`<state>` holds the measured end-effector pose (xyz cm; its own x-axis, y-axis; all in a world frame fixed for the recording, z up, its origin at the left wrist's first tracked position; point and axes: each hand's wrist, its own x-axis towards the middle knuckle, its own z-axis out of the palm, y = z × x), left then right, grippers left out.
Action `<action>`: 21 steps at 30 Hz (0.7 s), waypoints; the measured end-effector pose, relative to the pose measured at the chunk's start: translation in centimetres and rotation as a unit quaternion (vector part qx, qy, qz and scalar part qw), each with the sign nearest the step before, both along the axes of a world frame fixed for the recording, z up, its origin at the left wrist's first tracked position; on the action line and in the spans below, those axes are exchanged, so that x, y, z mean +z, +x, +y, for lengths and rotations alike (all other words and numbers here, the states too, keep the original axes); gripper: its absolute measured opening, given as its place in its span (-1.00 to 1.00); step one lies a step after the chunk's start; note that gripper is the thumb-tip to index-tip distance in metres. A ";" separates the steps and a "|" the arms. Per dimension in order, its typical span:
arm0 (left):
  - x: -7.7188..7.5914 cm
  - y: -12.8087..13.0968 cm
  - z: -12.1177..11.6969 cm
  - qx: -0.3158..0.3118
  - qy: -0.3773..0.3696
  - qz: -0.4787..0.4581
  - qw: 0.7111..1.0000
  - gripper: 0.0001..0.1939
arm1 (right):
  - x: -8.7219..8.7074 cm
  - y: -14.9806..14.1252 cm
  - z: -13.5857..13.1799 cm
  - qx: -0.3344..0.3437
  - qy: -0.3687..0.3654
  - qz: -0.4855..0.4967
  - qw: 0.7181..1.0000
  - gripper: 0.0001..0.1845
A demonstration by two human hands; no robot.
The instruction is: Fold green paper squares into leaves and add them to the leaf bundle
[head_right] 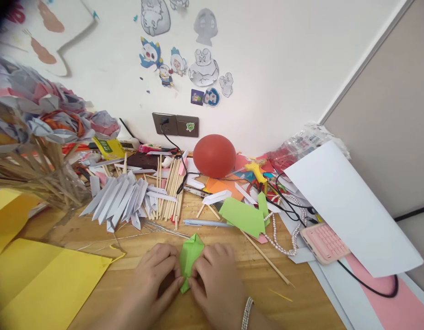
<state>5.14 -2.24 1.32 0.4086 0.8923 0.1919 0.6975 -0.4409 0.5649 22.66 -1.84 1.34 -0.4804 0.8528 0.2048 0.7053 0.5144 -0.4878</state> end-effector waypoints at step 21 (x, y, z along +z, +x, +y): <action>0.0 -0.1 0.0 0.011 -0.010 -0.007 1.000 -0.88 | 0.1 -0.7 -0.2 0.005 0.010 -0.024 1.000 -0.77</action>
